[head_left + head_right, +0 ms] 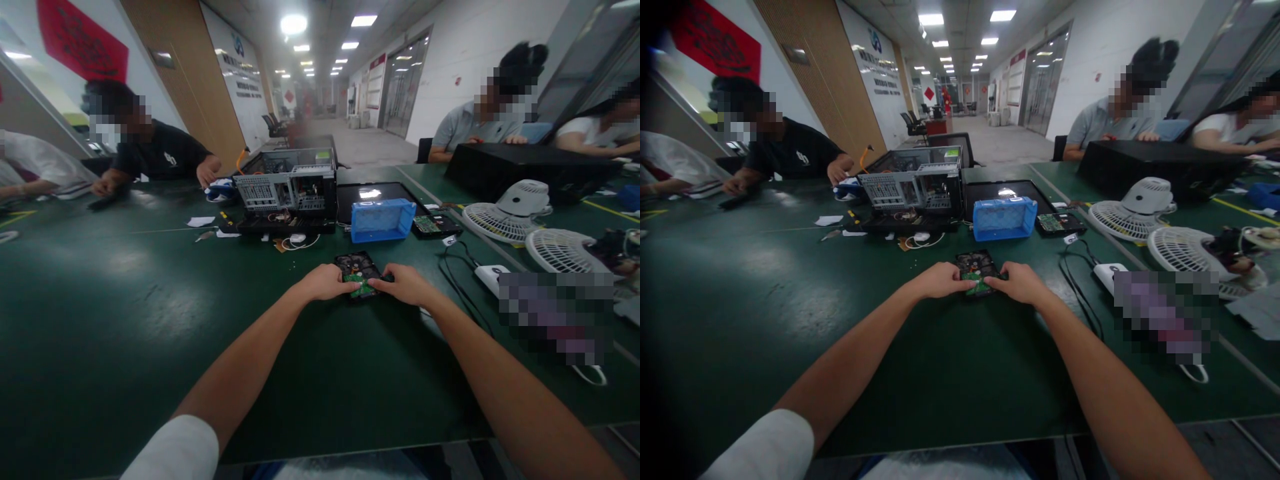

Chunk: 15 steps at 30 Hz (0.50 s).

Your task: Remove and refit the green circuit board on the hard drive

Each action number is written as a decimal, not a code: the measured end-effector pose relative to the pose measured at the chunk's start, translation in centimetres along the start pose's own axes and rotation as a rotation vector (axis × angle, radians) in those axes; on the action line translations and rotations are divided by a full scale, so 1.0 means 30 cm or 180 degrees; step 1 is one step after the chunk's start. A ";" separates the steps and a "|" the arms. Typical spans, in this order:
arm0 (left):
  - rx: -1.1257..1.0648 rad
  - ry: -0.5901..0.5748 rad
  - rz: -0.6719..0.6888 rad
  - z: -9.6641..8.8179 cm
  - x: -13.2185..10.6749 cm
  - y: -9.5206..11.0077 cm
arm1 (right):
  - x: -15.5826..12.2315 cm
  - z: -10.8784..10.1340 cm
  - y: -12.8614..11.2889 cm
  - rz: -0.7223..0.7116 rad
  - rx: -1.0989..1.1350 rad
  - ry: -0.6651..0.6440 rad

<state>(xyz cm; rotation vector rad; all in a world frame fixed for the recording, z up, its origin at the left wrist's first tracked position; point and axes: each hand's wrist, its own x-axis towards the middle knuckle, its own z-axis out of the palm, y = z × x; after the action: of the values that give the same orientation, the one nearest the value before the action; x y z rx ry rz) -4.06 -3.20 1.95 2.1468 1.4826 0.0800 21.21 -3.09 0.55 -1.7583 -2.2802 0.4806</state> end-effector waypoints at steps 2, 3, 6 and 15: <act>-0.0015 0.0018 -0.0002 0.000 -0.002 0.001 | 0.000 -0.012 -0.005 0.0122 0.0043 0.0150; -0.0015 0.0029 -0.0002 -0.001 -0.002 0.001 | 0.001 -0.019 -0.006 0.0223 0.0137 0.0275; -0.0002 0.0065 0.0016 0.000 -0.001 0.001 | 0.008 -0.031 0.000 0.0528 0.0813 0.0703; 0.0125 0.0267 0.0016 0.016 0.004 0.012 | 0.052 0.005 0.065 0.0557 0.2226 0.1479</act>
<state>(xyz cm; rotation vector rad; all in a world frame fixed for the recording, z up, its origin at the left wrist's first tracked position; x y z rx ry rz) -3.55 -3.35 1.66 2.2029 1.5375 0.1455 22.50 -1.13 -0.38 -1.4972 -1.4116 0.7037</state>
